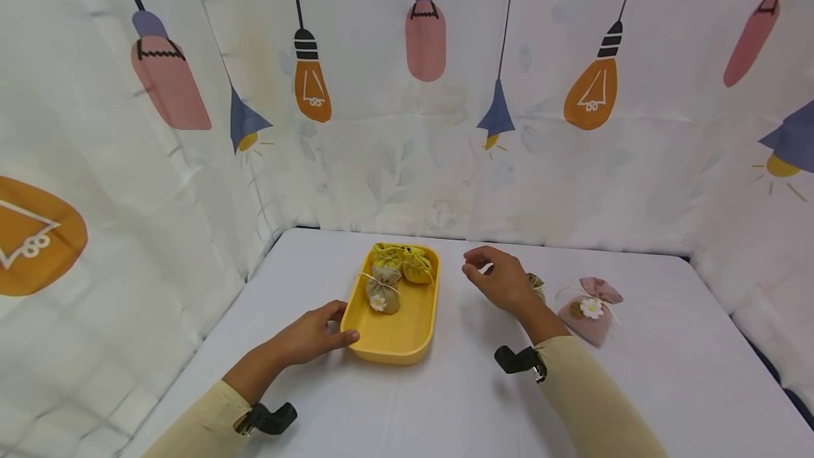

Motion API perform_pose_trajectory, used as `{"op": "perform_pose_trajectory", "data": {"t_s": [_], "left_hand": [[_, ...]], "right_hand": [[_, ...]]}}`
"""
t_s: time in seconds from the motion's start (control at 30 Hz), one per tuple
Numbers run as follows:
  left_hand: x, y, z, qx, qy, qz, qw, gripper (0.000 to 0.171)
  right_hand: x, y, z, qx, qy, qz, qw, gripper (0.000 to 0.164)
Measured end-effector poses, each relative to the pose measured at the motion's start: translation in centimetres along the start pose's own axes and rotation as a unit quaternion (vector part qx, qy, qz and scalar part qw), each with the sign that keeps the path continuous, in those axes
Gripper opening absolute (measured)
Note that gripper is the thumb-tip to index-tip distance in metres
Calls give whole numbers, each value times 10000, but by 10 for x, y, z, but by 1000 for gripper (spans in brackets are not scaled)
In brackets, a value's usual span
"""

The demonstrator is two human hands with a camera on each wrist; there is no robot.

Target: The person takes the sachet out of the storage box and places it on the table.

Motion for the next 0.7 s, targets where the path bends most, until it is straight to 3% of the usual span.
{"op": "perform_pose_trajectory", "data": {"t_s": [0.4,0.7], "left_hand": [[-2,-3,1,113,37,-57,9999,78],[-2,-4,1,107,32,-41,9999,80]], "right_hand": [[-25,-20,5,319,-280,201,9989,25],[-42,-28,9,263,-476,225,9983,28]]}}
Point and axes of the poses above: each hand's wrist, its own z-axis towards the middle knuckle, its own x-axis out of the back of the hand, y = z × x, the point moved 10 cm from there along z, towards the middle knuckle, and after that the axes turned 3 degrees about -y, right-handed, at the moved point
